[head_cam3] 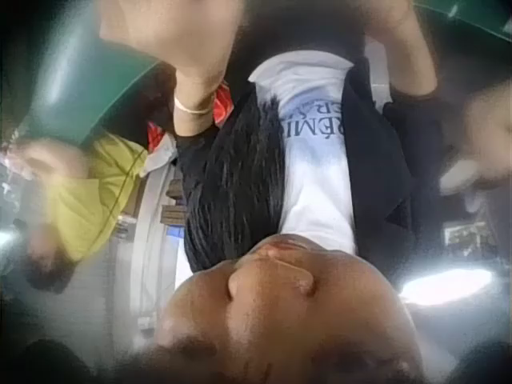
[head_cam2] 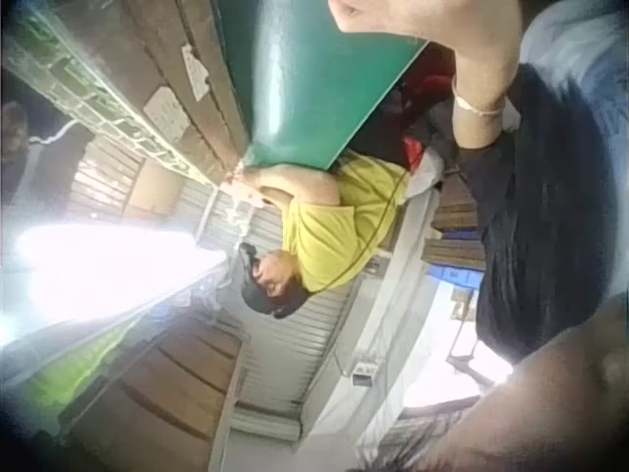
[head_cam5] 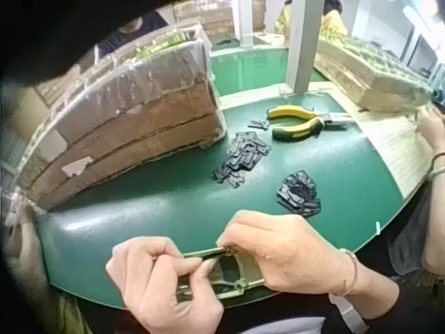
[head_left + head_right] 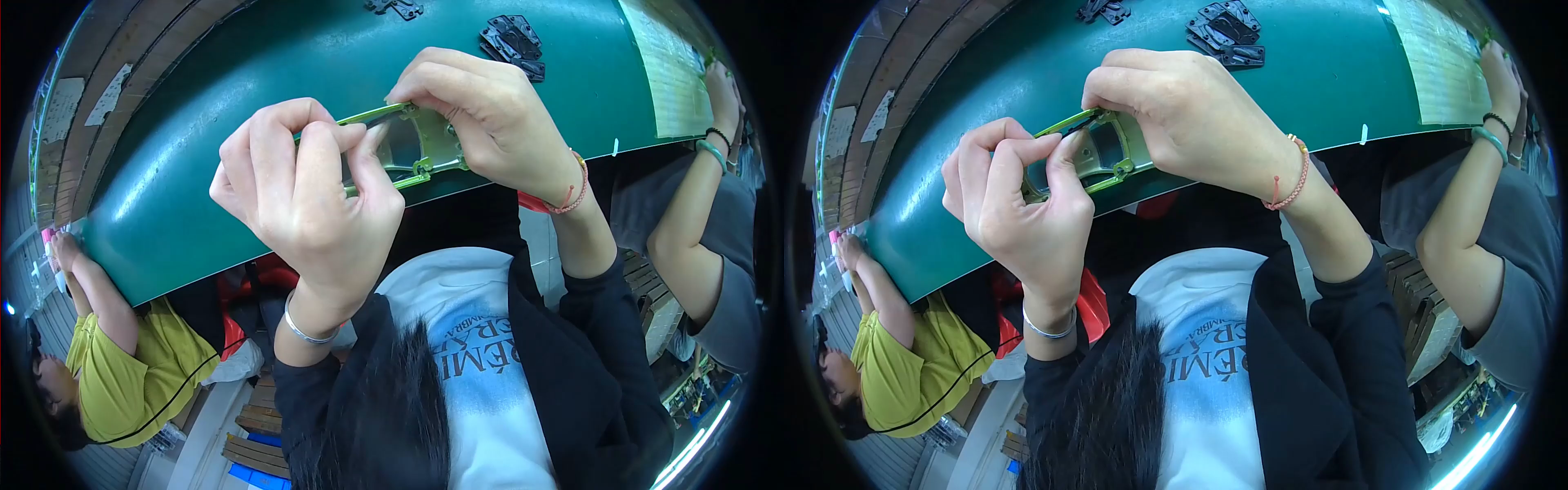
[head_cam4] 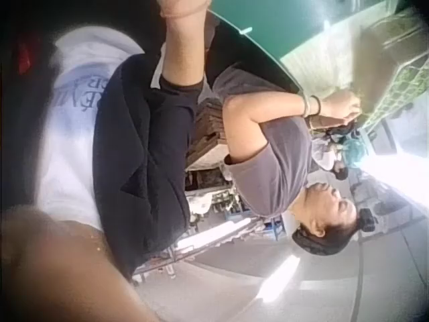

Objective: The person assembles toy car models by picking up car frames from a tray, fitting plastic parts into the car bodies by hand, and securing components using pliers.

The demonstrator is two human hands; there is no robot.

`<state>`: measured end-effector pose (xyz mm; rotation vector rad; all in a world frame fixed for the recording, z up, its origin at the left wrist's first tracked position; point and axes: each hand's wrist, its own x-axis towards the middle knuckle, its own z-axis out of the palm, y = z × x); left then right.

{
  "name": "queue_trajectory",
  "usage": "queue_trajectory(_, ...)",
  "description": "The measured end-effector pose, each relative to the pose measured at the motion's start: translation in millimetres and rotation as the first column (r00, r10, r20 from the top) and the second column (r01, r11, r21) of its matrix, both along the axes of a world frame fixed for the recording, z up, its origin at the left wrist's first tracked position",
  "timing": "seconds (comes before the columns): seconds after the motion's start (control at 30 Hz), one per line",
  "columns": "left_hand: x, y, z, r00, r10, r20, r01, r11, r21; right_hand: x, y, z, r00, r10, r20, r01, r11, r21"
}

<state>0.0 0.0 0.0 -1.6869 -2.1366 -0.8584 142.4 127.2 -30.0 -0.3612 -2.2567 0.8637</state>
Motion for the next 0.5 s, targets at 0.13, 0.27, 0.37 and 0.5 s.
queue_trajectory(0.13,4.6,2.4,-2.1,0.999,0.038,0.029,-0.039,0.998,0.042,-1.3,0.5,0.4,0.999,0.005,0.051,-0.005,1.0,-0.007)
queue_trajectory(0.27,5.0,1.9,0.5,0.998,0.055,0.031,-0.057,0.997,0.043,-2.2,1.1,2.6,1.0,0.008,0.023,-0.007,0.999,-0.033)
queue_trajectory(0.37,5.2,4.3,0.3,0.997,0.074,0.031,-0.076,0.996,0.049,-1.1,0.7,11.1,0.998,0.051,0.021,-0.049,0.997,-0.058)
queue_trajectory(0.5,6.9,5.1,3.0,0.998,0.058,0.025,-0.059,0.997,0.039,-7.6,1.5,5.4,0.998,-0.051,0.025,0.046,0.985,0.165)
